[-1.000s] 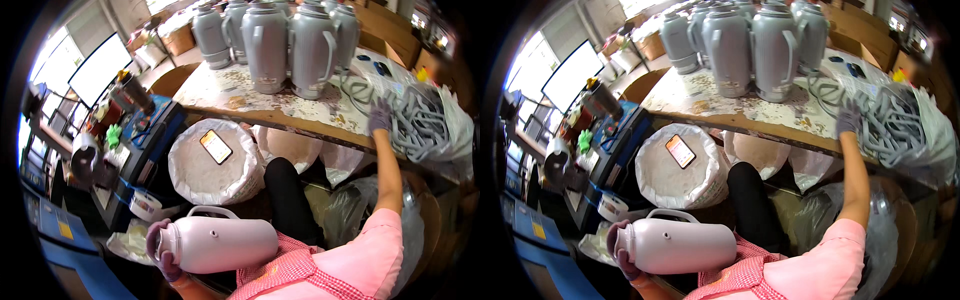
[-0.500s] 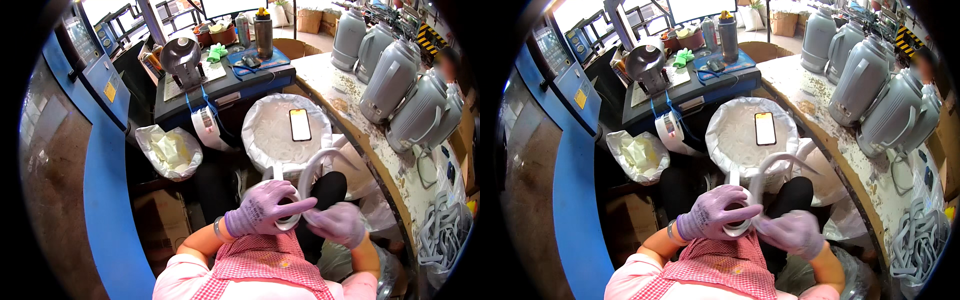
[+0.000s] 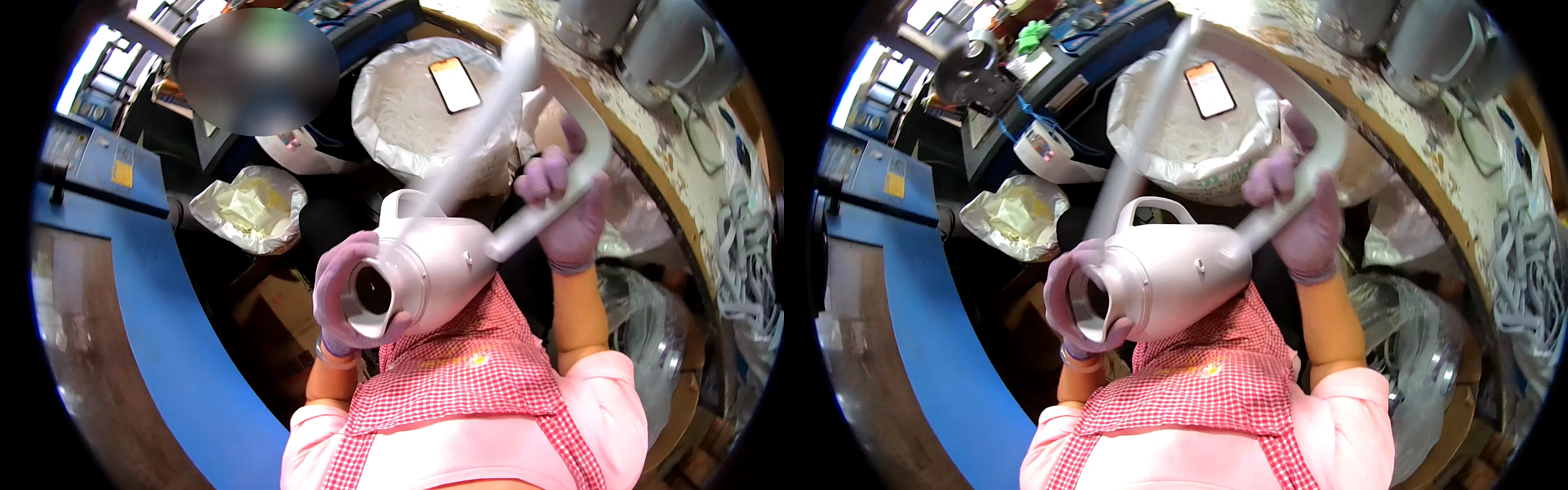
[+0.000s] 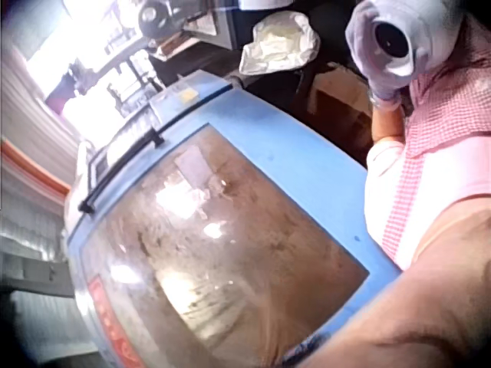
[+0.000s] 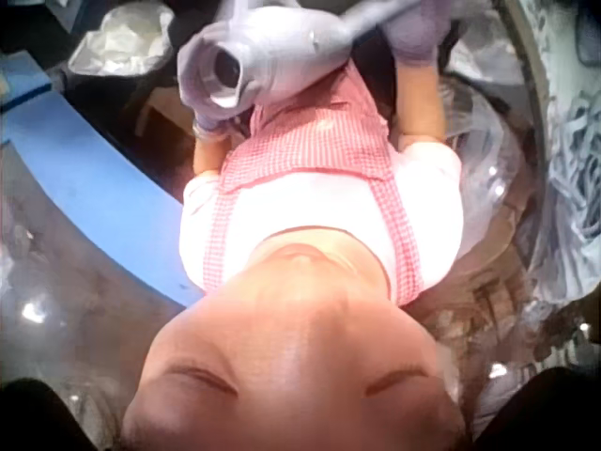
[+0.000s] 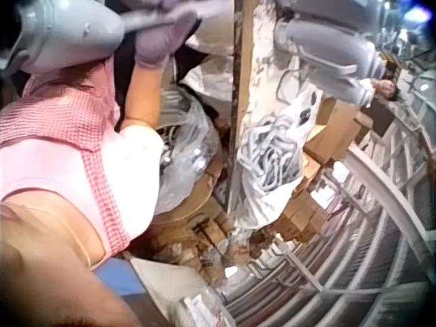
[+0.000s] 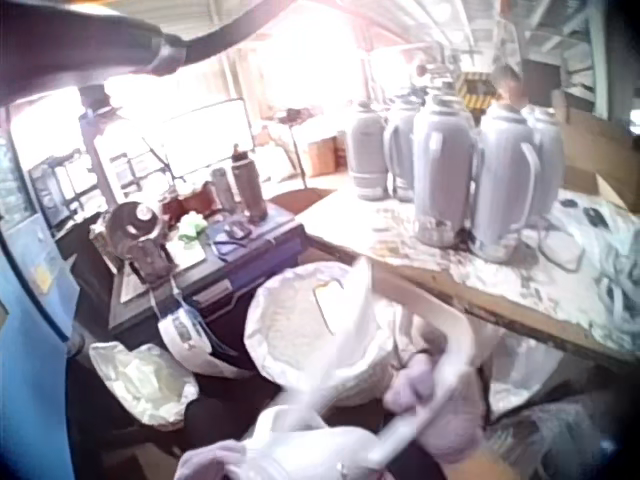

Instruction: The person assembles white electric kettles by inserting a circular metal heating element into the base of the kettle body. They then attach a handle to the side of the kettle and place the completed unit on a nearby table.

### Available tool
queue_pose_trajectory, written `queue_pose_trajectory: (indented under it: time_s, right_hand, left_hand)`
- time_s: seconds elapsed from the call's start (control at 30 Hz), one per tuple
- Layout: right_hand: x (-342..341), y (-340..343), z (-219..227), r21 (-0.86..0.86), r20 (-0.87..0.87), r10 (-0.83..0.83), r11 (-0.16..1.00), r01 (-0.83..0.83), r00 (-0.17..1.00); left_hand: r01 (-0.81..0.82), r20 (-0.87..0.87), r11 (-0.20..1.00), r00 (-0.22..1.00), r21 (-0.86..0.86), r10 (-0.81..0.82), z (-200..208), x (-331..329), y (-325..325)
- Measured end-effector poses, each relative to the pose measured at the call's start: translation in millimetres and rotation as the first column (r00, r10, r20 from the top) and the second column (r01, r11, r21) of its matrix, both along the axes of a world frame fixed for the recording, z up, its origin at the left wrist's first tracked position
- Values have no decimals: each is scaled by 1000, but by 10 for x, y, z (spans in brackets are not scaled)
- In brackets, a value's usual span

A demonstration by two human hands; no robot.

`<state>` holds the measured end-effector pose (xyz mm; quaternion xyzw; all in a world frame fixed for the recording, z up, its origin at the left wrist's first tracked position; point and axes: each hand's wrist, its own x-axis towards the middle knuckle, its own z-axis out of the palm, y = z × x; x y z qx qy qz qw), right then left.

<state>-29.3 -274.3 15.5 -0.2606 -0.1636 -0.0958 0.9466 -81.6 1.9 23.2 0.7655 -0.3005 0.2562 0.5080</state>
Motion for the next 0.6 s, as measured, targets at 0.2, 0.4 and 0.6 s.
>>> queue_pose_trajectory:
  time_s: [0.2, 0.4, 0.6]
  right_hand:
    - [181, 239, -375, 310, -295, 265, 935, -171, 918]
    - [77, 609, -346, -264, -518, 6, 950, -167, 855]
    - [126, 488, -311, 60, -437, 538, 817, -574, 721]
  left_hand:
    - [-107, 68, 988, 993, 109, 100, -63, -249, 30]
    - [126, 241, 989, 960, 77, -141, -188, -275, -94]
    - [309, -175, 950, 934, -35, -311, 144, -196, -57]
